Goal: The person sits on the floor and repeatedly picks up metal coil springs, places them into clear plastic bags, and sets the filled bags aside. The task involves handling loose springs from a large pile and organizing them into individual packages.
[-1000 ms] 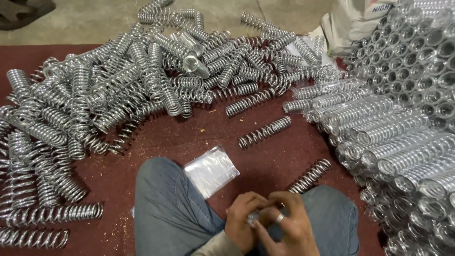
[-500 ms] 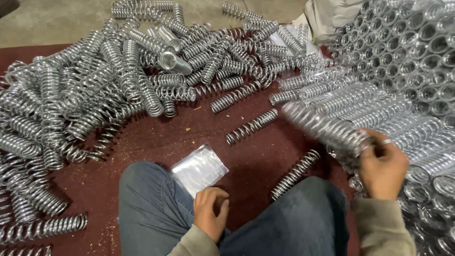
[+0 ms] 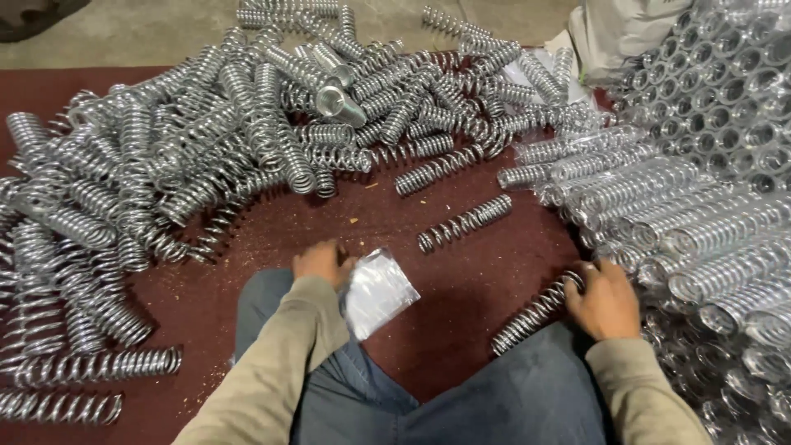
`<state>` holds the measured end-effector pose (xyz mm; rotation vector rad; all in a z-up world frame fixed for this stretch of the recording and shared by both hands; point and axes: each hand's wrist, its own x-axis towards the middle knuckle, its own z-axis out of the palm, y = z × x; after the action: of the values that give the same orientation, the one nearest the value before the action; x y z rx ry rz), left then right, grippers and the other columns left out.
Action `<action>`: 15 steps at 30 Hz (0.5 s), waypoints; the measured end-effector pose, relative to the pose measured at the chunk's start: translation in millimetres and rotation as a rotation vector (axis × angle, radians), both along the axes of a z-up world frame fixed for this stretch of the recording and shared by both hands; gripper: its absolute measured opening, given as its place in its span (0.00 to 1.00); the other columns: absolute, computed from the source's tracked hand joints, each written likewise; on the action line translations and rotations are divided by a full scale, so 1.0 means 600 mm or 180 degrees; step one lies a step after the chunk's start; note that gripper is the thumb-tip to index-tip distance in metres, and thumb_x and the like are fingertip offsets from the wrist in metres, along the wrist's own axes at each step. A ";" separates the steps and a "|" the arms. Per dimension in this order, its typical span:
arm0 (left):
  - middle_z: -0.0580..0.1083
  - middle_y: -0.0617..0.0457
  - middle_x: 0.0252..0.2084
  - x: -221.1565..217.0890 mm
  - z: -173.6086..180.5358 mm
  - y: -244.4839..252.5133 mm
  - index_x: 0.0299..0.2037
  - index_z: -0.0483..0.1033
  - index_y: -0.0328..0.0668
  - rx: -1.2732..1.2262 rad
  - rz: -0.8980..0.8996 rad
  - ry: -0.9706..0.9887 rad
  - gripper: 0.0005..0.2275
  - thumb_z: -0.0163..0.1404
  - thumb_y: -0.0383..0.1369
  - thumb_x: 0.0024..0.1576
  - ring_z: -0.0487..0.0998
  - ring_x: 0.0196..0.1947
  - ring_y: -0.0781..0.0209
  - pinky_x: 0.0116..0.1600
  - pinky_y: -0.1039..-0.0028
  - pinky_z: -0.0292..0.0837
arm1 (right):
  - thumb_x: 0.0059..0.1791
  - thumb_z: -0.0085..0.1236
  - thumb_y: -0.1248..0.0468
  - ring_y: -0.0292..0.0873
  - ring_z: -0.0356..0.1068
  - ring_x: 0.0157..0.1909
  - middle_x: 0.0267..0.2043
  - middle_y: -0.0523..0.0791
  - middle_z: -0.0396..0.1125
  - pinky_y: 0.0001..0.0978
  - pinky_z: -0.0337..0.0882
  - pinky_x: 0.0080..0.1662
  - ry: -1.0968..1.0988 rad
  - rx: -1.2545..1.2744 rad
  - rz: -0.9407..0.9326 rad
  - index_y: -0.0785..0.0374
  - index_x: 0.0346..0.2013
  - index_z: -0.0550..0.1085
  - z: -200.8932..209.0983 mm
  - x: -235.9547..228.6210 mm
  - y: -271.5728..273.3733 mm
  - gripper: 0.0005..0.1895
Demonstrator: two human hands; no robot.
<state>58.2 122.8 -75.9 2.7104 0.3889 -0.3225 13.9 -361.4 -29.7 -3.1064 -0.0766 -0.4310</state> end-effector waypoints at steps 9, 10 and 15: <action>0.81 0.49 0.48 0.044 -0.129 -0.022 0.39 0.84 0.49 0.0355 -0.0603 0.0002 0.07 0.57 0.39 0.56 0.70 0.63 0.50 0.69 0.50 0.54 | 0.40 0.76 0.48 0.58 0.74 0.53 0.49 0.54 0.74 0.51 0.73 0.52 0.1044 0.2532 -0.1555 0.57 0.50 0.73 -0.053 0.000 0.060 0.31; 0.80 0.49 0.47 0.041 -0.111 -0.024 0.39 0.82 0.49 0.0514 -0.0654 0.0168 0.06 0.52 0.30 0.55 0.69 0.61 0.50 0.66 0.51 0.57 | 0.41 0.72 0.59 0.50 0.74 0.55 0.53 0.52 0.74 0.42 0.73 0.54 0.0689 0.3177 -0.0951 0.57 0.38 0.68 0.005 -0.034 0.120 0.21; 0.79 0.52 0.47 0.032 -0.092 -0.013 0.41 0.80 0.55 0.0758 -0.0455 0.0390 0.12 0.50 0.24 0.52 0.78 0.50 0.53 0.62 0.58 0.61 | 0.42 0.68 0.72 0.40 0.73 0.54 0.56 0.48 0.72 0.27 0.73 0.44 -0.0303 0.3383 0.0562 0.59 0.25 0.65 0.135 -0.149 0.296 0.17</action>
<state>77.1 114.9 -131.1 2.9685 0.2834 -0.5141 -75.7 -183.6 51.3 -2.0186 -0.0836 -0.4203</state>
